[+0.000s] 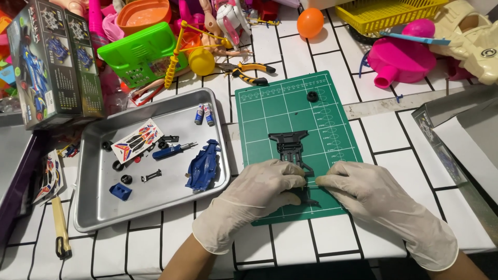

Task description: Assembling a mini 4WD toy car chassis by installing the motor, gears, and axles on a cutting mat.

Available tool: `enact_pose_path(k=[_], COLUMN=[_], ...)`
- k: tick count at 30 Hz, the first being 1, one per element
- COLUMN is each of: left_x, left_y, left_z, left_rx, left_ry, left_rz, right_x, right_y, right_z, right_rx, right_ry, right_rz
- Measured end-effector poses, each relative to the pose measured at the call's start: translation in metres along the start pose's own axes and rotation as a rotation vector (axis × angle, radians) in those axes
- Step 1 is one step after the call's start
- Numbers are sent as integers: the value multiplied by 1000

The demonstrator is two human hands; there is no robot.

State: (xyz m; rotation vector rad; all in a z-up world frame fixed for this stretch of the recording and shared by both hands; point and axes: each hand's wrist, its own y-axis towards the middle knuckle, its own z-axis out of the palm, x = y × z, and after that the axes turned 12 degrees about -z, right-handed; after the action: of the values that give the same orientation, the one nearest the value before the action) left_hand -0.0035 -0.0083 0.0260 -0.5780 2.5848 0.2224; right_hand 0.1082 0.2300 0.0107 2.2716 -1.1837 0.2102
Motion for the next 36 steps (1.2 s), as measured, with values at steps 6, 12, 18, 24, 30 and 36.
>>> enact_pose_path(k=[6,12,18,24,30,36], left_x=[11,7,3,11,12,10], left_y=[-1,-4,-13,-12,-10,-11], left_z=[14,16,15,29,26,26], left_rx=[-112,-222,-356,-386,-411,-422], left_ry=[-32,127,153,-52,-93,-109], left_rz=[65,175,233,212,258,257], right_x=[-5,-1,-10,1,9,2], right_y=[-5,-3,-8,-2,2,-3], right_z=[5,2,10,10,7,14], right_rx=[-29,-12,-59,-114,-138,-134], right_ry=[45,25,35,66,100,49], right_rz=[-39,-23,-99,-69,-22,-77])
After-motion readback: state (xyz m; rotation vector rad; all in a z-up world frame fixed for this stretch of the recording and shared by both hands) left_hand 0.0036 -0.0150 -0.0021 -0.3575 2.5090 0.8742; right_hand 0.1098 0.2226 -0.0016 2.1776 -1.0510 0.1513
